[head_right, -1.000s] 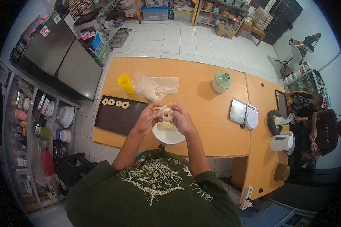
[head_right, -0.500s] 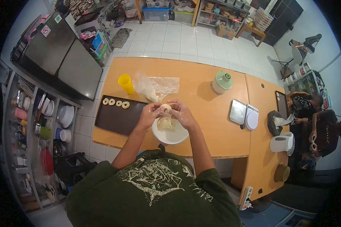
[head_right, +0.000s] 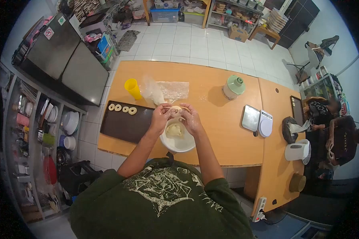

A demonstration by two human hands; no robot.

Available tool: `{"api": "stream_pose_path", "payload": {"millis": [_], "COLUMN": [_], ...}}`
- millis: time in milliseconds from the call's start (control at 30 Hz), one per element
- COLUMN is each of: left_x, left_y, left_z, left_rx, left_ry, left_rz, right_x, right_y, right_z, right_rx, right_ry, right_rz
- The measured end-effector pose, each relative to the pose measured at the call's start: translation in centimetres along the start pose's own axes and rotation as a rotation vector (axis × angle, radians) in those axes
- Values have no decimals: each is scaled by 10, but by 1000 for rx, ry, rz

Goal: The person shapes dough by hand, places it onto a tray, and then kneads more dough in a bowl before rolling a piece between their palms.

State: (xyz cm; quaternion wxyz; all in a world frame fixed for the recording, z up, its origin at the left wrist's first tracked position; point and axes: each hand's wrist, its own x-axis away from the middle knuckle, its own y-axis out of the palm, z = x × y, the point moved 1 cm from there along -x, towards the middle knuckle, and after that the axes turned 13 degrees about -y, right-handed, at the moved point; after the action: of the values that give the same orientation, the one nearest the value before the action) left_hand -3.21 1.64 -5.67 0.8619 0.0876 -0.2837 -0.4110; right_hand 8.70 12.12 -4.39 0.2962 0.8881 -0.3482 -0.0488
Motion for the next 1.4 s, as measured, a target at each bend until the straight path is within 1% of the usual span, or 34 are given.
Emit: {"api": "stream_pose_path", "payload": {"millis": [133, 200, 433, 533, 600, 833, 900, 1033, 1100, 1233, 1300, 1333, 1400], "left_x": [-2, -3, -4, -3, -2, -1, 1, -3, -5, -3, 0, 2, 6], "left_y": [4, 8, 11, 11, 9, 7, 6, 1, -1, -4, -4, -5, -5], "left_z": [-3, -4, -6, -3, -1, 1, 2, -4, -7, -7, -5, -3, 2], "left_rx": [41, 63, -4, 62, 21, 62, 78, 106, 98, 112, 199, 199, 158], "left_ry": [-3, 57, 71, 50, 11, 55, 50, 79, 74, 86, 18, 19, -114], "left_rz": [-38, -8, 75, 57, 70, 86, 90, 79, 104, 89, 11, 11, -41], "right_x": [-3, -4, -6, -7, -8, -7, -7, -7, -5, -2, -3, -2, -1], "right_y": [-4, -5, -8, -8, -7, -8, -10, -13, -13, -10, -8, -6, -6], "right_z": [1, 0, 7, 9, 7, 7, 9, 7, 6, 6, 6, 5, 4], "right_rx": [17, 18, -42, 22, 196, 144, 20, -5, -38, 8, -12, -12, -29], "right_ry": [3, 22, 11, -12, -42, -34, -29, 33, 133, 112, 88, 89, 73], "right_rz": [-18, 11, 50, 33, 56, 59, 42, -25, -116, -158, -72, -73, -71]}}
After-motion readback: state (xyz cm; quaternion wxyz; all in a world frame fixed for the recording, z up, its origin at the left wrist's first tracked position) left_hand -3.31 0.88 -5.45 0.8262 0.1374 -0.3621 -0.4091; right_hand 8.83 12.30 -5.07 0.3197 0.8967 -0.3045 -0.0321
